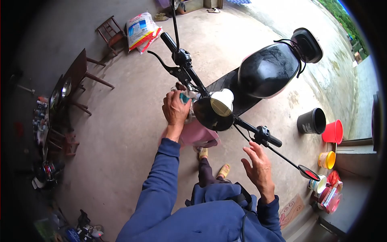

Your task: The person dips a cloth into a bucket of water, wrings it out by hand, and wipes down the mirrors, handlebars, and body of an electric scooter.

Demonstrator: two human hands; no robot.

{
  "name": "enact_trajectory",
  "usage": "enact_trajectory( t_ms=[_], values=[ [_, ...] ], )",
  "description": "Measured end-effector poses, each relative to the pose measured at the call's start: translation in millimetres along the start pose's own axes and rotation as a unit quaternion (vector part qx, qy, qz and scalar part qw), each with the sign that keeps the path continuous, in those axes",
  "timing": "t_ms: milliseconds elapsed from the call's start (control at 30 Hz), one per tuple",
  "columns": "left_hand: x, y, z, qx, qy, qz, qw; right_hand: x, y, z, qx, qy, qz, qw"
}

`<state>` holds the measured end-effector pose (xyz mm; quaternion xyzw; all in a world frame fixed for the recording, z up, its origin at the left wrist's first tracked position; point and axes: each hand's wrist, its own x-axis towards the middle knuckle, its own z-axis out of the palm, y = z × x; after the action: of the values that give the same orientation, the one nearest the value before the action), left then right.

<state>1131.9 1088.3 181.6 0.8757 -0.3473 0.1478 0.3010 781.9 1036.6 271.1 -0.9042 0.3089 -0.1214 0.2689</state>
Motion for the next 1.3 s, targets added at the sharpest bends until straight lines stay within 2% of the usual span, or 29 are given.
enact_trajectory(
  t_ms=[233, 300, 367, 433, 567, 633, 700, 767, 967, 1167, 1300],
  values=[
    [-48, 30, -18, 0.071, 0.050, 0.008, 0.996, -35, 9, -4, 0.018, -0.049, -0.025, 0.998],
    [-55, 34, -15, 0.070, 0.105, -0.006, 0.992, -46, 13, -7, 0.019, -0.053, -0.027, 0.998],
    [-59, 36, -12, 0.077, 0.121, -0.015, 0.990, -58, 21, -11, 0.018, -0.071, -0.026, 0.997],
    [-63, 40, -11, 0.068, 0.166, -0.035, 0.983, -72, 29, -14, 0.014, -0.073, -0.022, 0.997],
    [-76, 45, -7, 0.059, 0.192, -0.061, 0.978, -93, 46, -25, 0.019, -0.051, 0.021, 0.998],
    [-85, 51, -10, 0.059, 0.187, -0.073, 0.978, -99, 54, -27, 0.032, -0.040, 0.040, 0.998],
    [-96, 60, -13, 0.072, 0.181, -0.087, 0.977, -106, 69, -28, 0.018, 0.015, 0.063, 0.998],
    [-106, 66, -12, 0.074, 0.177, -0.101, 0.976, -111, 83, -29, 0.040, 0.049, 0.133, 0.989],
    [-149, 87, 2, 0.002, 0.138, -0.167, 0.976, -103, 127, -29, -0.060, 0.153, 0.150, 0.975],
    [-256, 101, 67, -0.058, 0.094, -0.169, 0.979, -80, 140, -33, -0.088, 0.157, 0.103, 0.978],
    [-292, 80, 74, -0.146, 0.040, -0.236, 0.960, -78, 146, -32, -0.083, 0.140, 0.105, 0.981]
  ],
)
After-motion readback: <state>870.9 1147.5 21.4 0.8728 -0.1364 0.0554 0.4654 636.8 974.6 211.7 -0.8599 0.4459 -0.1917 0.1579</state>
